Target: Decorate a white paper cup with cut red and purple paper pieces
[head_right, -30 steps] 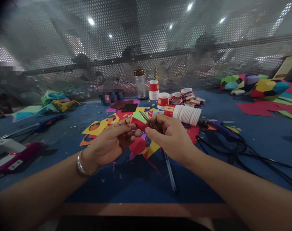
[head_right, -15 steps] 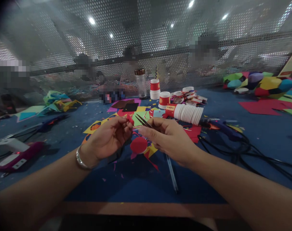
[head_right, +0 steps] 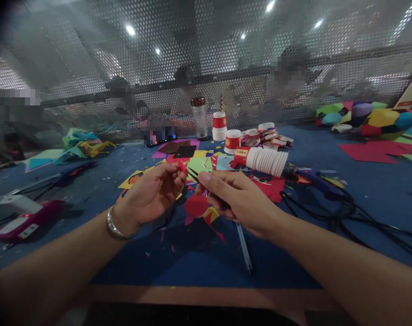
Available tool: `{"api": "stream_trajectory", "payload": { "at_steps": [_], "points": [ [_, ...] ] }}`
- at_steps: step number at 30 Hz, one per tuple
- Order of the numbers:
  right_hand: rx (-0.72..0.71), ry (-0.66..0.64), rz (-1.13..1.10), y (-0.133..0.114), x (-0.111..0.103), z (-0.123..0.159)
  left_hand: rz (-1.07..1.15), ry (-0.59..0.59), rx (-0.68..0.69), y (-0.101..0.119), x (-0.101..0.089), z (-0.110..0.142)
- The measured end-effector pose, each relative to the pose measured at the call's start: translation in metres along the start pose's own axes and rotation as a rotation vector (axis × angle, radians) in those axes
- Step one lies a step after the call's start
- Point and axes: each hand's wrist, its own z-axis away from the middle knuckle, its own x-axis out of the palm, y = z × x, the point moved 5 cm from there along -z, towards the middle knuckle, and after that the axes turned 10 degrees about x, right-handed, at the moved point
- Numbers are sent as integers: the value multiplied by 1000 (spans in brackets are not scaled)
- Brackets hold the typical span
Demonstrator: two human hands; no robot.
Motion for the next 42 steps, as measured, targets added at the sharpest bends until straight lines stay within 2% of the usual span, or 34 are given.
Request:
{"api": "stream_trajectory", "payload": {
  "at_steps": [3, 5, 11, 18, 29, 42],
  "points": [
    [8, 6, -1, 1, -1, 0, 0, 23, 0, 0, 0, 1],
    [6, 6, -4, 0, -1, 0, -13, -3, 33, 0, 0, 1],
    [5, 26, -62, 0, -1, 1, -158, -256, 332, 6, 2, 4],
    [-6, -24, -126, -1, 4, 4, -248, -394, 477, 6, 7, 14],
    [12, -24, -158, 0, 5, 6, -235, -402, 473, 6, 8, 14],
    [50, -4, -191, 2, 5, 3, -264, -467, 516, 6, 5, 11]
  ]
}}
